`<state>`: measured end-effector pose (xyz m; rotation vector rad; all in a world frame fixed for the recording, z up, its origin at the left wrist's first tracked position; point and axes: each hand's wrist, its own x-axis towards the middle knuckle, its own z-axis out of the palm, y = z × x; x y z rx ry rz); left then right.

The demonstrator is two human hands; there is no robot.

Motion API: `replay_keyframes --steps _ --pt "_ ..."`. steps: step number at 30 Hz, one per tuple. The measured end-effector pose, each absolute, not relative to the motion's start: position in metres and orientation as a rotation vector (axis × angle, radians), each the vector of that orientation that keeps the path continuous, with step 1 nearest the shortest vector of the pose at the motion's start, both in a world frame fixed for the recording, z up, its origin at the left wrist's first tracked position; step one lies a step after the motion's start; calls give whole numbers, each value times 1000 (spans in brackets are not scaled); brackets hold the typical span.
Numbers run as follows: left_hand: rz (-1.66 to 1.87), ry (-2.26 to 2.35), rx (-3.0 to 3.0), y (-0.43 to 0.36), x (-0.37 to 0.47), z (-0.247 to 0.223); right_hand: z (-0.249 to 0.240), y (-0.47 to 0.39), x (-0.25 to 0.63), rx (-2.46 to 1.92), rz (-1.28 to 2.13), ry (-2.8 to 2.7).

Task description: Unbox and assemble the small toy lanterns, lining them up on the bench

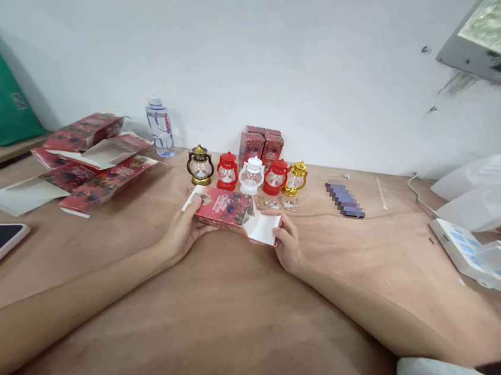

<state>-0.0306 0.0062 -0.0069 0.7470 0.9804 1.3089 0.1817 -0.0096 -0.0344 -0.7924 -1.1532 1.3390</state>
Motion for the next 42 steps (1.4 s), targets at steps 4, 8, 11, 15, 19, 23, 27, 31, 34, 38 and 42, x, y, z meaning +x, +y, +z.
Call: replay_keyframes --steps 4,8,11,15,19,23,27,31,34,38,42 --pt "1314 968 689 11 -33 -4 -36 -9 183 -845 1219 -1223" --pt "1314 955 667 13 -34 -5 -30 -11 183 -980 944 -1394" --pt "1317 959 656 13 -33 -5 -24 -15 181 -1040 822 -1530" --pt "1325 971 633 15 -34 -6 -20 -20 181 -959 774 -1621" --pt "1310 977 641 15 -34 -5 -19 -25 184 -880 727 -1668" --pt "1306 980 650 12 -33 -3 -18 -30 183 -852 602 -1770" --pt "1318 999 703 9 -31 -4 -18 -30 180 -922 439 -1848" --pt "1325 975 794 9 -32 -9 -22 -27 178 -961 381 -1789" --pt "1317 964 787 10 -34 -10 -25 -23 179 -959 416 -1700" --pt "1278 911 789 10 -34 -8 -29 -20 180 -946 460 -1606" --pt "1259 876 820 9 -35 -7 -28 -19 179 -993 508 -1543"
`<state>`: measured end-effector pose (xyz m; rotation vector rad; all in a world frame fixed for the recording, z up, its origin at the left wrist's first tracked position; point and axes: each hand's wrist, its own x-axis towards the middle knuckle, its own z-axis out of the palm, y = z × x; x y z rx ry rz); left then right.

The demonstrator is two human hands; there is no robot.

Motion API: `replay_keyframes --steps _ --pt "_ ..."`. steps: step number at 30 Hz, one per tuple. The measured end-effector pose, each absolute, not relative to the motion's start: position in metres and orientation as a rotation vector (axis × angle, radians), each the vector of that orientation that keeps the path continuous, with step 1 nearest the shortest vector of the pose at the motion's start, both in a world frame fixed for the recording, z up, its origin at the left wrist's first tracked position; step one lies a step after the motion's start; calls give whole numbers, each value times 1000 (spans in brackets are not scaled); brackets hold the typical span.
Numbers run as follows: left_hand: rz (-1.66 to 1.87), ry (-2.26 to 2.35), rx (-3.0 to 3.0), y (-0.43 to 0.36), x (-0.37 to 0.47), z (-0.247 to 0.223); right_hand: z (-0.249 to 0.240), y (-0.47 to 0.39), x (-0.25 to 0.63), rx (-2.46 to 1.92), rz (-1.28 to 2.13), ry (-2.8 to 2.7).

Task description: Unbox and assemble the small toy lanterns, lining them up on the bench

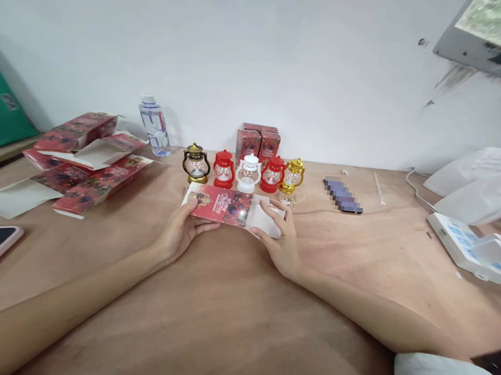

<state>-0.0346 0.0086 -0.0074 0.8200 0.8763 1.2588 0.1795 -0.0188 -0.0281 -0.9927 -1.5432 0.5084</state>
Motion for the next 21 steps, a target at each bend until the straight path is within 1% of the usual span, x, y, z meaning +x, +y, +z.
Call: replay_keyframes --steps 11,21 --pt "1248 785 1078 1 -36 -15 -35 -1 184 -1139 852 -1306" --pt "1329 837 911 7 -35 -12 -26 -5 182 -1158 956 -1221"
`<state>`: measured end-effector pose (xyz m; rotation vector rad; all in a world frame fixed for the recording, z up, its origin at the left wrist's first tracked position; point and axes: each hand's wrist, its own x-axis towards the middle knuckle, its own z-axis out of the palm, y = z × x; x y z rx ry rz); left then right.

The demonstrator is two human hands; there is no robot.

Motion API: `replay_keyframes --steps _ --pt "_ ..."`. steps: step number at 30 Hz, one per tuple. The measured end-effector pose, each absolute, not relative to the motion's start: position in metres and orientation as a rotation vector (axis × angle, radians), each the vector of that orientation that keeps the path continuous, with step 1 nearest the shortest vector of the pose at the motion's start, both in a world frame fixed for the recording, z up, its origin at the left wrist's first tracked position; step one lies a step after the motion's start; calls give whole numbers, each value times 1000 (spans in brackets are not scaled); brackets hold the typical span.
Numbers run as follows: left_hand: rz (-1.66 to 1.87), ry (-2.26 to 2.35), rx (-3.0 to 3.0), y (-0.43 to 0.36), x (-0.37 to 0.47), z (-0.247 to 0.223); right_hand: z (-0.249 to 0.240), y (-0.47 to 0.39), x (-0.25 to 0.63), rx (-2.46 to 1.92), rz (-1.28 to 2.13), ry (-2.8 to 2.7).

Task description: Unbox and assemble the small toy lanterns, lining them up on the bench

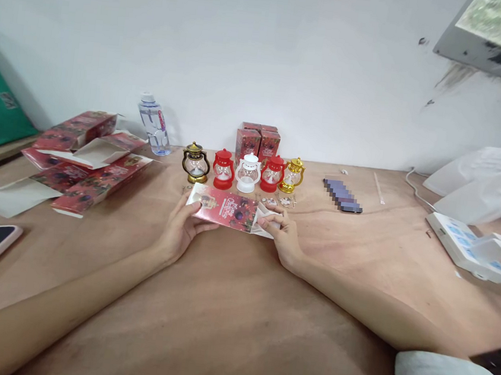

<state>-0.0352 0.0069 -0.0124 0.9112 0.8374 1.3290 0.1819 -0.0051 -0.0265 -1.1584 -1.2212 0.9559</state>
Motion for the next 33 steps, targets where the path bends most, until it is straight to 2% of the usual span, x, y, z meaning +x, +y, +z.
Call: replay_keyframes --steps 13,23,33 --pt "1469 917 784 10 -32 -10 -18 16 198 -1096 1048 -1009" --pt "1479 916 714 11 -31 -9 17 29 220 -1133 1054 -896" --pt "1450 938 677 10 -32 -8 46 24 231 -1108 796 -1070"
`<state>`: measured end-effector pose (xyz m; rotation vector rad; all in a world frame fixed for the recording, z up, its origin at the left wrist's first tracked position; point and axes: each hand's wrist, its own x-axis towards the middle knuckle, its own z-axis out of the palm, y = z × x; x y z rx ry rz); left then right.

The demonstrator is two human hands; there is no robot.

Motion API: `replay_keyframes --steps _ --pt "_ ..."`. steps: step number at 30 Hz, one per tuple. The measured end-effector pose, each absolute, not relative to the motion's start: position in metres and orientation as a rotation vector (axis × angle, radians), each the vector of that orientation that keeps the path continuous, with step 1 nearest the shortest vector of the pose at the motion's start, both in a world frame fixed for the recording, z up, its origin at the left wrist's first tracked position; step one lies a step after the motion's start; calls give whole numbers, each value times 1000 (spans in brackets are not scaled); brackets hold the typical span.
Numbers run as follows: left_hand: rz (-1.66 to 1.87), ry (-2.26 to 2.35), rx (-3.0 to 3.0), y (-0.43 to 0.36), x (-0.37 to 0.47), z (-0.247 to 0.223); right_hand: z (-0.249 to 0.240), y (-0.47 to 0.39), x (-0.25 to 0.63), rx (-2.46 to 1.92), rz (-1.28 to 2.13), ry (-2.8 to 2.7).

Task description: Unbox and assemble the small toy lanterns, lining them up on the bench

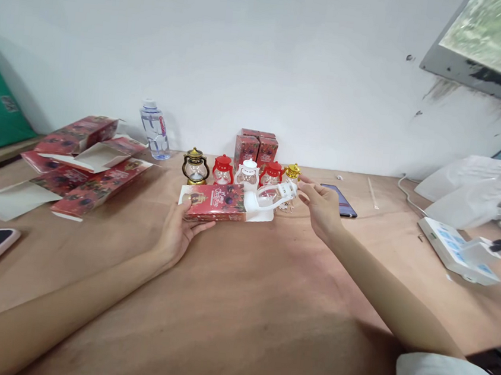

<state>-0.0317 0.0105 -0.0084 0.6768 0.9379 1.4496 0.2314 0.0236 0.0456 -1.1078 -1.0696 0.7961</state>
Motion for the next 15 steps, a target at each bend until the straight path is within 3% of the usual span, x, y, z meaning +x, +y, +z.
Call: replay_keyframes --steps 8,15 --pt "1394 935 726 8 -31 -6 69 12 244 -1136 318 -1413" --pt "1396 933 738 8 -31 -7 88 2 260 -1161 167 -1576"
